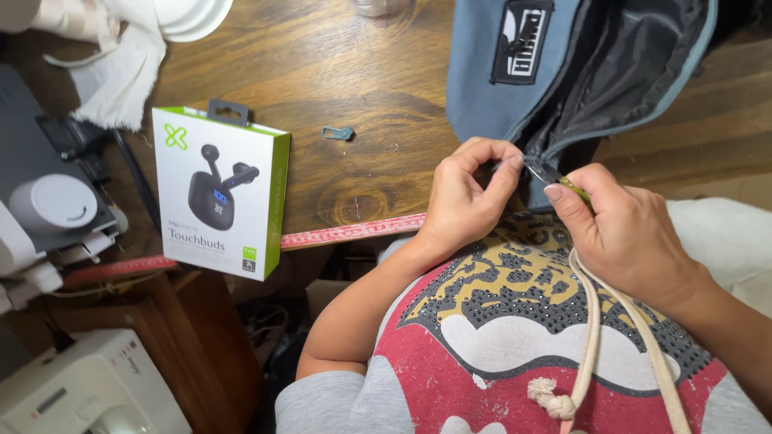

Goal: The person repairs a zipper on a gray bag by first cutting the old slider off with scissors. They then attach a new zipper slider to the bag's zipper track and slide it back and forth to test the mechanism.

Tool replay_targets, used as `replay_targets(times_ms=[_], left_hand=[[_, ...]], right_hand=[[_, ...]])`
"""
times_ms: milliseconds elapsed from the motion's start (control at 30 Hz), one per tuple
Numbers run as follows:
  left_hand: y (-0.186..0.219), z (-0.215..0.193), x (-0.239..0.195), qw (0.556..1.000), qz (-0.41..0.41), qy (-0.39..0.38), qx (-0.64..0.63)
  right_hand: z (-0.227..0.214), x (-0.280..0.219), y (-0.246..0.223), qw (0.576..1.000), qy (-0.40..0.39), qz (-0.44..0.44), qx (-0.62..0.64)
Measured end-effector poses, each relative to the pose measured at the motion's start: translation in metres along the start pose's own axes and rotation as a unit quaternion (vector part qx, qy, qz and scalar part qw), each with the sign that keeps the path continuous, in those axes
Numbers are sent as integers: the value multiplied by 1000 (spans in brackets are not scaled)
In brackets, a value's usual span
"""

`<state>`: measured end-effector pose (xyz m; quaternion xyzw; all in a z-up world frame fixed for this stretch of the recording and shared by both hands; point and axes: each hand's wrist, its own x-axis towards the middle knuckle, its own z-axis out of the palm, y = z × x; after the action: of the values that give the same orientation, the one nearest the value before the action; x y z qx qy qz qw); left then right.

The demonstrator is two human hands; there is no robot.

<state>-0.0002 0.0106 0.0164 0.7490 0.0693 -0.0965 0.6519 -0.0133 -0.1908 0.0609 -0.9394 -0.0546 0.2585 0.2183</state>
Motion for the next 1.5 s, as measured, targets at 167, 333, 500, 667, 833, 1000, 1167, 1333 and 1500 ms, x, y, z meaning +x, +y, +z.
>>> replay_targets(times_ms=[167, 333, 500, 667, 833, 1000, 1167, 1333, 1500], left_hand=[[-4, 3, -3, 999, -15, 3, -37], [-11, 5, -6, 999, 1, 2, -49], [-10, 3, -6, 994, 15, 11, -107], [-13, 3, -4, 992, 9, -1, -124], [-13, 7, -3, 993, -3, 7, -117], [-12, 11, -2, 994, -3, 21, -106], [-12, 13, -1, 995, 1, 17, -96], [-14, 14, 0, 995, 5, 12, -96], [-14, 11, 0, 995, -1, -5, -104]], right_hand=[[1, -23, -15, 997, 12, 21, -76], [-4, -35, -40, 998, 10, 60, -1], [23, -24, -43, 994, 29, 62, 88], [37, -21, -45, 993, 76, 57, 64], [42, -20, -41, 993, 76, 76, 53], [38, -20, -40, 991, 75, 72, 83], [34, -18, -37, 990, 77, 73, 88], [33, -13, -36, 992, 93, 52, 67], [35, -6, -38, 995, 79, 48, 49]])
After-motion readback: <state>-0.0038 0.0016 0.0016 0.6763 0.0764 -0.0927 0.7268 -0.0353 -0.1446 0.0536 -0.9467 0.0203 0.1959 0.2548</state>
